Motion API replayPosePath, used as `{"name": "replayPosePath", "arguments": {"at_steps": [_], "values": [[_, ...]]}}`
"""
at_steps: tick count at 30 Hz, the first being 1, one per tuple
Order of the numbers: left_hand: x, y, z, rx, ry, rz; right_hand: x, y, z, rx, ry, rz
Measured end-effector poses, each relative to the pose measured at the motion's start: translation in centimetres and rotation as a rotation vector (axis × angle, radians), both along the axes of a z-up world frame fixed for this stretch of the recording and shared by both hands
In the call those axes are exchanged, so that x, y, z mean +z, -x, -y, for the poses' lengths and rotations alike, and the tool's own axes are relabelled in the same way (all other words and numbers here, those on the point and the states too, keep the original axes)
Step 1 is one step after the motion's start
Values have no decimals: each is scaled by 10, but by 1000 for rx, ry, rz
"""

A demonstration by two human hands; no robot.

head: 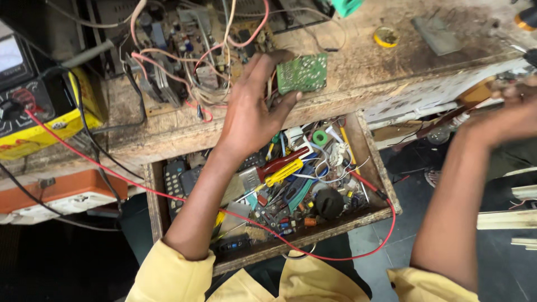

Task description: The person holds a small green circuit board and uses a soldering iron to apply solder to several points on the board. The person repeatedly touches the board with the hot tip while holding it steady with the other hand.

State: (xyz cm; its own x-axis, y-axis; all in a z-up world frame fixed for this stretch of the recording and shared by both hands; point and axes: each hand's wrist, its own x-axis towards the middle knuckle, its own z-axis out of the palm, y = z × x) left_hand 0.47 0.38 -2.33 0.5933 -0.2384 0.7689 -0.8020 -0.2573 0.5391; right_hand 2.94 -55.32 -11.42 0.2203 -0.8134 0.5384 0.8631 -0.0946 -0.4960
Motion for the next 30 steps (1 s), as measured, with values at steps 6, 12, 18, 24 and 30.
{"name": "replayPosePath", "arguments": {"at_steps": [6,12,18,24,30], "values": [[2,1,1,-34,2,31,-33,71,-49,272,-24,-31],[2,2,2,-1,-17,8,-23,51,-6,139,56,-147],[9,7,4,-12,-7,37,-15,26,54,112,-85,-75],[11,7,5,18,-33,-4,2,39,3,96,84,-158],[14,9,7,51,-46,-14,27,40,-39,-53,74,-34]]}}
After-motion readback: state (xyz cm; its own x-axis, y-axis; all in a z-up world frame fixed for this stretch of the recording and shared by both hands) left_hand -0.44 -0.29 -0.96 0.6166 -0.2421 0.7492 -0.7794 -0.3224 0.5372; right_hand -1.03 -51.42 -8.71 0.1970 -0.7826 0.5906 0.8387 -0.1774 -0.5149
